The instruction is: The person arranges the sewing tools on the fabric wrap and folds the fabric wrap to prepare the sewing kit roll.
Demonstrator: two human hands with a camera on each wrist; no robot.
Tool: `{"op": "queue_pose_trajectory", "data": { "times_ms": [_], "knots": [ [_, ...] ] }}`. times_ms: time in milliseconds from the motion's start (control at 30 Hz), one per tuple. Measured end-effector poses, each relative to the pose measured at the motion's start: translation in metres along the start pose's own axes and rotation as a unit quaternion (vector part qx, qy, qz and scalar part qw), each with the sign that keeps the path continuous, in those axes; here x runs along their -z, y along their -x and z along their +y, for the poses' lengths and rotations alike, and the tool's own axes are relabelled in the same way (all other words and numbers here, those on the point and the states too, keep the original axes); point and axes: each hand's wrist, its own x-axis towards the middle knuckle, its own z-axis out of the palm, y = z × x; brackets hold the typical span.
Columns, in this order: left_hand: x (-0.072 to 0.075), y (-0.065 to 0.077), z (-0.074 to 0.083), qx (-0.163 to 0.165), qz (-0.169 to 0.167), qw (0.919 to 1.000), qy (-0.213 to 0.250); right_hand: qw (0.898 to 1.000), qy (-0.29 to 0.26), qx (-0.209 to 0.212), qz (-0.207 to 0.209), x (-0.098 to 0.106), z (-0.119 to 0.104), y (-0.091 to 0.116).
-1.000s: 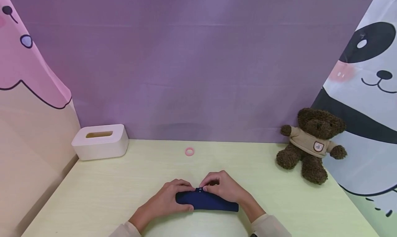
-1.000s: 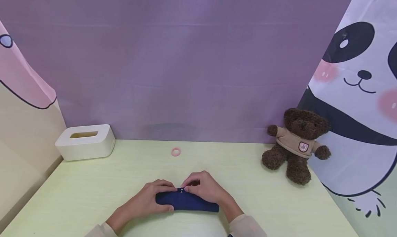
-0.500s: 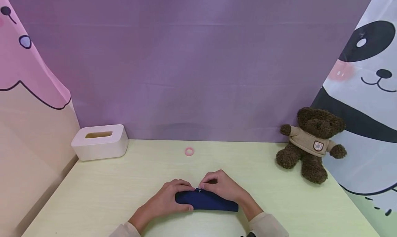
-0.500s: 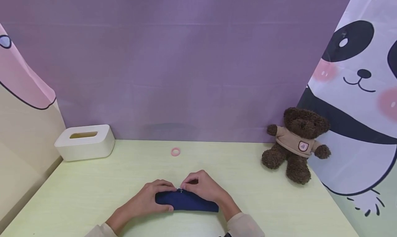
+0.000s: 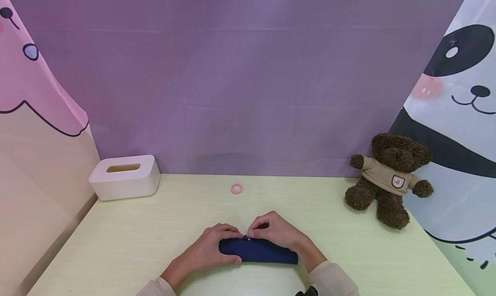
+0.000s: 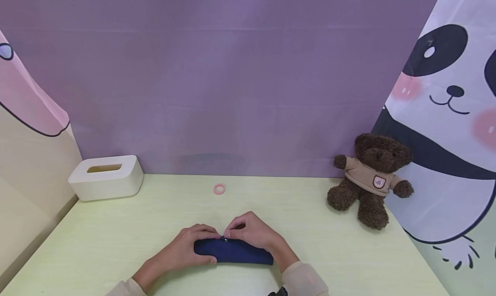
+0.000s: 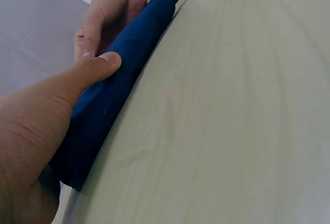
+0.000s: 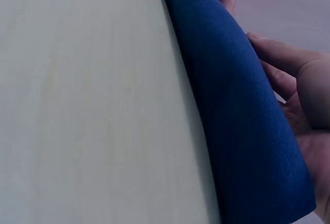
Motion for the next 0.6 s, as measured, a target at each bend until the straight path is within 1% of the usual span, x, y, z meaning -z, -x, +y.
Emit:
{"op": "queue_pose_trajectory", "data": {
  "times_ms": [233,367,600],
  "knots": [
    [0.0008,-0.0001,0.0002,0.015,-0.006,0.9999,0.004,0.999,-0.028,-0.015,-0.013,0.0006,0.0014,-0.0017],
    [0.0011,-0.0002,-0.0002,0.014,-0.007,0.9998,0.008,0.999,-0.039,-0.021,-0.018,0.0010,0.0013,-0.0024],
    [0.0004,-0.0007,-0.0019,0.018,0.004,0.9992,0.036,0.999,-0.034,-0.015,-0.025,0.0012,0.0029,-0.0045]
  ]
}}
